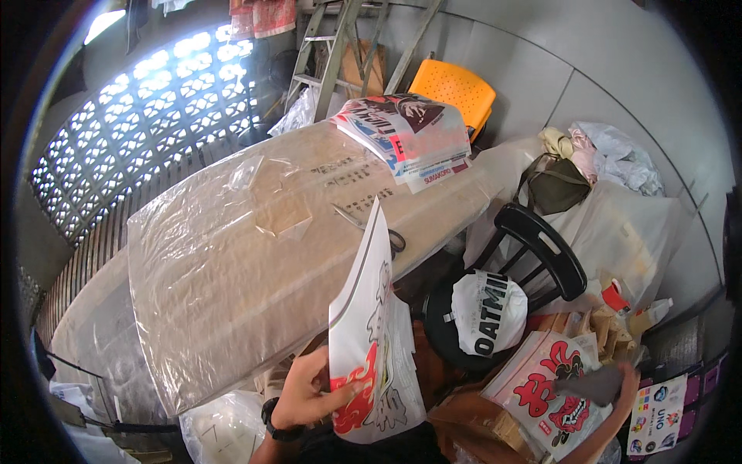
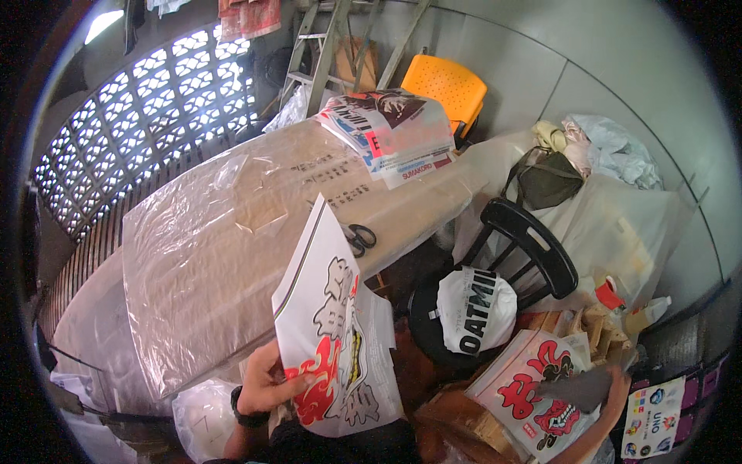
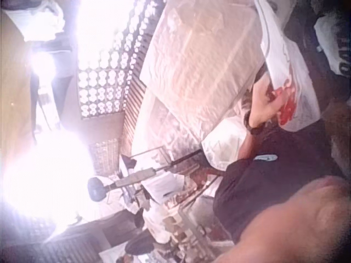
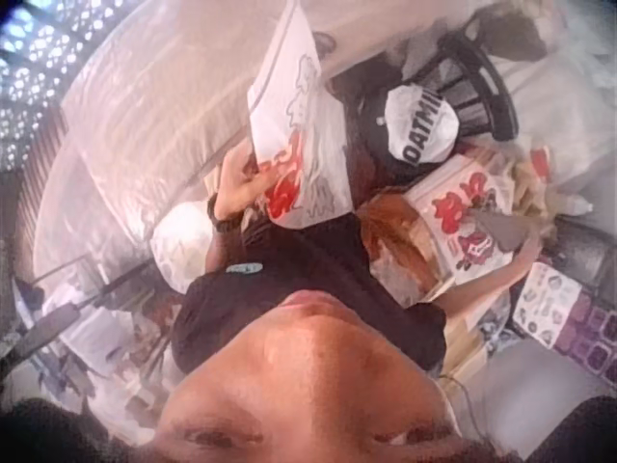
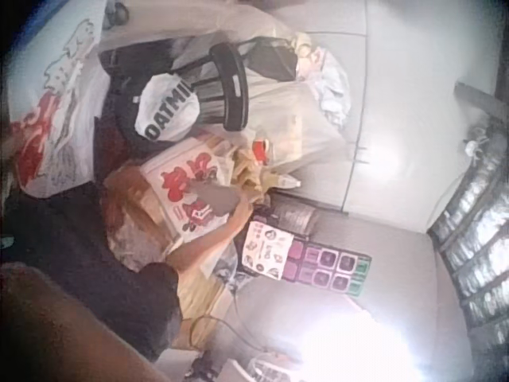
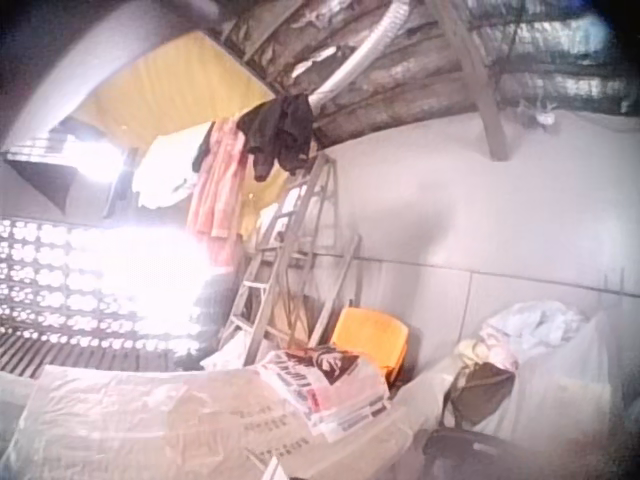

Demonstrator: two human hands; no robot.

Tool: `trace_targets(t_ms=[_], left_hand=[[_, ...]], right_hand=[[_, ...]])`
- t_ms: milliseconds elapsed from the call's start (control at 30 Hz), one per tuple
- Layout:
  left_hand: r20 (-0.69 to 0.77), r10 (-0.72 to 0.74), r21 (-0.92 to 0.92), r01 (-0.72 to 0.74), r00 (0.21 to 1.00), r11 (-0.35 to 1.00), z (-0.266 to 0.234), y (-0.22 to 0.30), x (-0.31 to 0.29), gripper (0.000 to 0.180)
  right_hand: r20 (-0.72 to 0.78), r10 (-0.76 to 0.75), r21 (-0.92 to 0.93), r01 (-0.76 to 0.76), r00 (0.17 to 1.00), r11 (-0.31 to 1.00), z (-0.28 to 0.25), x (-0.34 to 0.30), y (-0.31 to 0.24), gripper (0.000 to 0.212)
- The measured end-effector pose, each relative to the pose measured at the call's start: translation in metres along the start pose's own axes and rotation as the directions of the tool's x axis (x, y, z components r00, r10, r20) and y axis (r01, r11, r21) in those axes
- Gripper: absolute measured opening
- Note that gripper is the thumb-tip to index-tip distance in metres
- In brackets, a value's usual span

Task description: The person cuts out various printed vinyl transfers from larger sheets using scissors, separating different designs and trimming away excess material.

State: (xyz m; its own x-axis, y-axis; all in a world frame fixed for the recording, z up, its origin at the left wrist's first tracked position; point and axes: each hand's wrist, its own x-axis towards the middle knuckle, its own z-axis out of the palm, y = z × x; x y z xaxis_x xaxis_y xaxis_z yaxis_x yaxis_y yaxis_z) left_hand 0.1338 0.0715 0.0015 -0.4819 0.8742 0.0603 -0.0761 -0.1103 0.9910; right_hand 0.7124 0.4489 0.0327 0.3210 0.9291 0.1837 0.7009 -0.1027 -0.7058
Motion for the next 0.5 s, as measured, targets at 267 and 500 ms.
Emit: trace_targets(t_ms=[267,500], left_hand=[[0.097,0.103,0.011,-0.105,0.990,0.994,-0.017,0.020,-0.016,0.037],[-0.046,-0.152,-0.077,0.148,0.987,0.986,-0.009,-0.025,-0.032,0.039]], right_hand=[[0.164,-0.581,0.904,0.114,0.797,0.413,0.204,-0.008,-0.422,0.031],[0.260,-0.434,0.966,-0.230,0.862,0.121,0.451,0.022,-0.678,0.043]])
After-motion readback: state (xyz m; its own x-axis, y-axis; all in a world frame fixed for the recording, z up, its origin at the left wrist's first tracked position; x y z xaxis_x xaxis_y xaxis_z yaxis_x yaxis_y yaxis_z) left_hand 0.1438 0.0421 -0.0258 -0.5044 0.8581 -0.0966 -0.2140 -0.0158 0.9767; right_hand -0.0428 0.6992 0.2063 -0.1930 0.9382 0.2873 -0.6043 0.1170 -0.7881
